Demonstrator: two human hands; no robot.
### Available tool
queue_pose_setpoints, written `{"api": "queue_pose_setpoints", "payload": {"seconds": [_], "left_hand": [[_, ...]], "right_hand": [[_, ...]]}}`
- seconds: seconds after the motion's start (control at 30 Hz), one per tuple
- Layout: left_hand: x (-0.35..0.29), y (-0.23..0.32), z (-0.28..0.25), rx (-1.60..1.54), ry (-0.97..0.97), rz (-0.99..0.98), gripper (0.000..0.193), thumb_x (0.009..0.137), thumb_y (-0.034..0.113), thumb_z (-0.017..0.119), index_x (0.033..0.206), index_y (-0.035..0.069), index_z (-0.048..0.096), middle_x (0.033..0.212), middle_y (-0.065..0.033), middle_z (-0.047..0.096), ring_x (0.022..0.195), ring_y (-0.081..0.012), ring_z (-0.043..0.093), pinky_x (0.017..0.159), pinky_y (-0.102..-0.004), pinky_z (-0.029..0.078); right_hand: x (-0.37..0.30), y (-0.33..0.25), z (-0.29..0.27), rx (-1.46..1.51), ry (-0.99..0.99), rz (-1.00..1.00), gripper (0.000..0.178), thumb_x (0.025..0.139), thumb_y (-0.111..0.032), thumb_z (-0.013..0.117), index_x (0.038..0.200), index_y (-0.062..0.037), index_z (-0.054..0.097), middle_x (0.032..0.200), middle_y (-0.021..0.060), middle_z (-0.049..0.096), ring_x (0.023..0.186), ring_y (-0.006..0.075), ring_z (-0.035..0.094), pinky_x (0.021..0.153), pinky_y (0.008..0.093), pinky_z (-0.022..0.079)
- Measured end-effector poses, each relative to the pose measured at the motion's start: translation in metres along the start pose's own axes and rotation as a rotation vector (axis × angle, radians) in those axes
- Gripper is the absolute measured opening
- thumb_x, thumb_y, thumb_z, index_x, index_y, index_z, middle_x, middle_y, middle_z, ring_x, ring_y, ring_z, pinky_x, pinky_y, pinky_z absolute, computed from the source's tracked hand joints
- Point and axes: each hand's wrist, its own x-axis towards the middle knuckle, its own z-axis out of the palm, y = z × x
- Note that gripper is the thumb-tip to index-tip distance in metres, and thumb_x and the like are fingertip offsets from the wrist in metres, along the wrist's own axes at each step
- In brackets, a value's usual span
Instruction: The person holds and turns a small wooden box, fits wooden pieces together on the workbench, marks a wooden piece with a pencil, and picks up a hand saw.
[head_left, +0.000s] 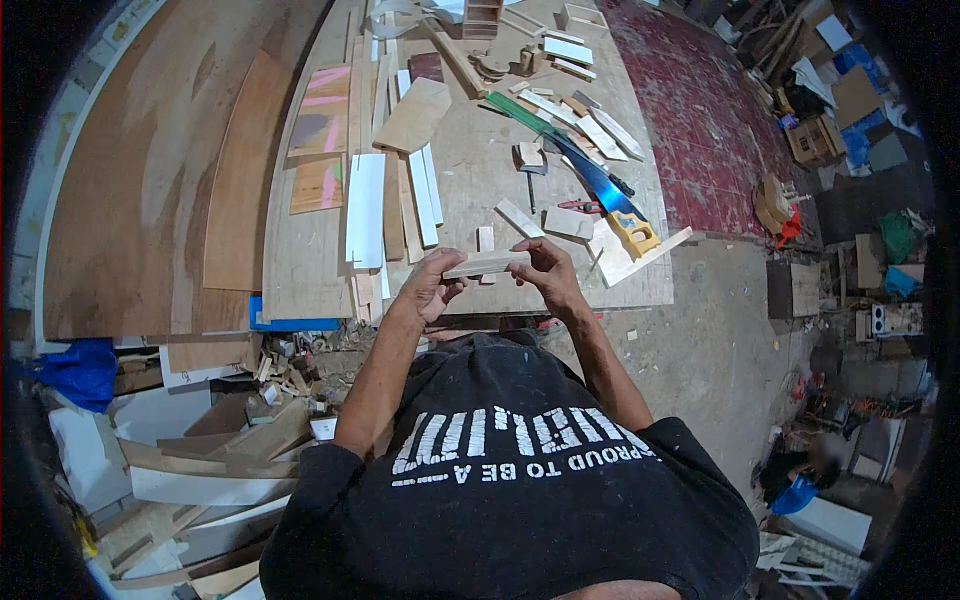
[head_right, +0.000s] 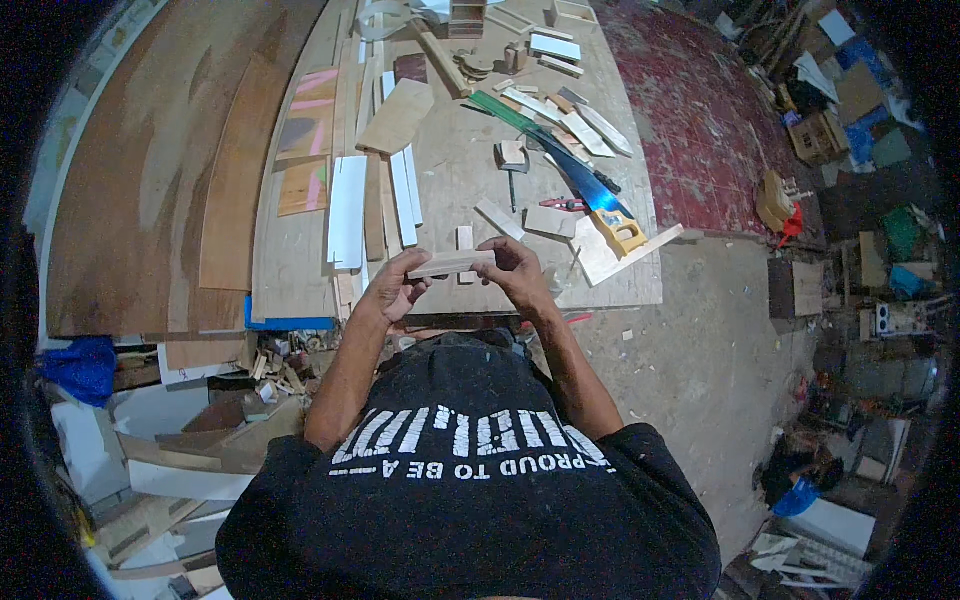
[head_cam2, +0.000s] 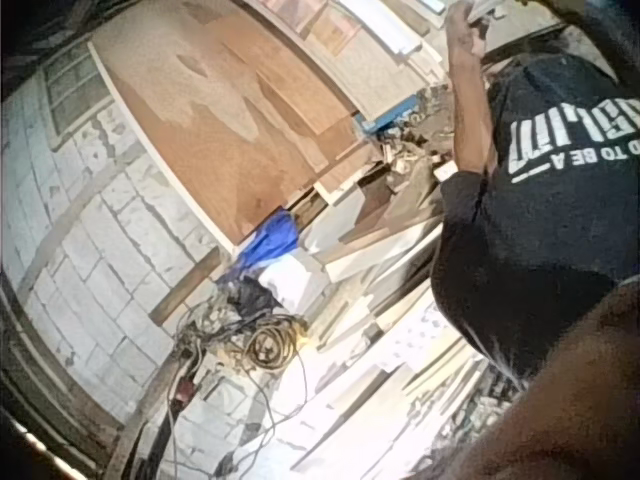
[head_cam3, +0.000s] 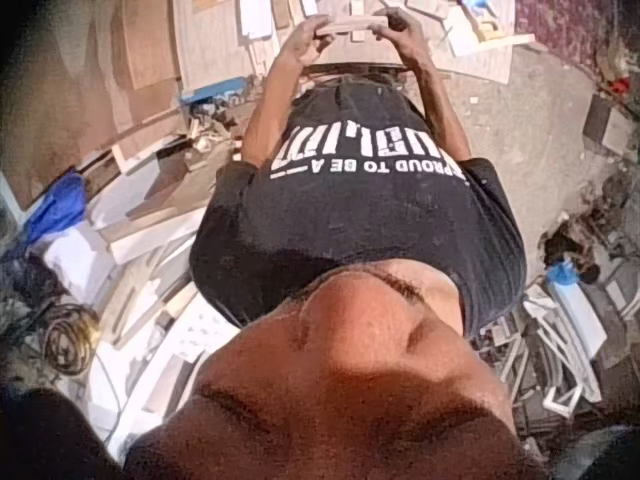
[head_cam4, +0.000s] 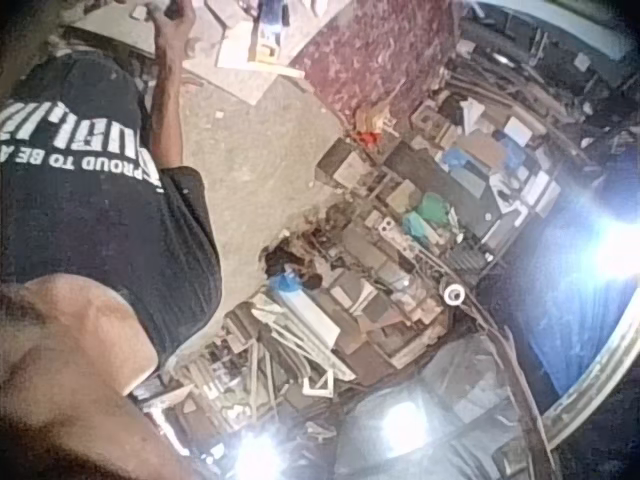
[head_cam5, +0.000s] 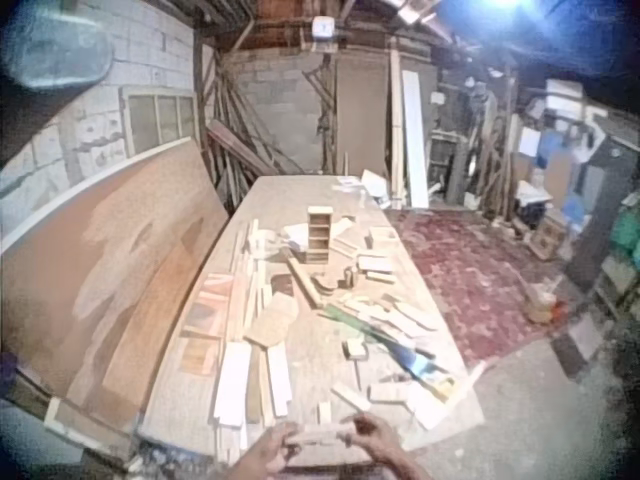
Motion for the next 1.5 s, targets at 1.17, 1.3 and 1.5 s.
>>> {"api": "queue_pose_setpoints", "payload": {"seconds": [1.17, 1.3, 1.5], "left_hand": [[0.008, -0.003, -0.011, -0.281, 0.248, 0.269, 0.021, 0.086, 0.02, 0.07, 0.099, 0.004, 0.062, 0.084, -0.0079, 0.065, 0.077, -0.0179, 0.064, 0.069, -0.0304, 0.054], [0.01, -0.007, -0.011, -0.242, 0.272, 0.329, 0.019, 0.086, 0.017, 0.07, 0.097, 0.003, 0.062, 0.083, -0.0086, 0.065, 0.076, -0.0184, 0.064, 0.068, -0.0306, 0.055], [0.013, -0.011, -0.019, -0.366, 0.23, 0.287, 0.017, 0.086, 0.014, 0.069, 0.095, 0.003, 0.06, 0.082, -0.0081, 0.062, 0.072, -0.018, 0.062, 0.067, -0.029, 0.055]], "right_hand": [[0.059, -0.005, 0.055, 0.181, -0.055, 0.116, 0.033, 0.088, -0.01, 0.071, 0.114, -0.0005, 0.054, 0.1, 0.01, 0.061, 0.086, 0.0167, 0.062, 0.073, 0.0306, 0.054], [0.062, 0.003, 0.054, 0.175, -0.035, 0.251, 0.03, 0.088, -0.011, 0.071, 0.112, 0.0027, 0.057, 0.09, 0.0111, 0.064, 0.076, 0.0173, 0.064, 0.069, 0.0291, 0.054], [0.061, 0.012, 0.061, 0.098, 0.004, 0.181, 0.03, 0.086, -0.013, 0.074, 0.107, 0.0033, 0.059, 0.083, 0.0103, 0.066, 0.069, 0.0161, 0.064, 0.06, 0.0277, 0.051]]}}
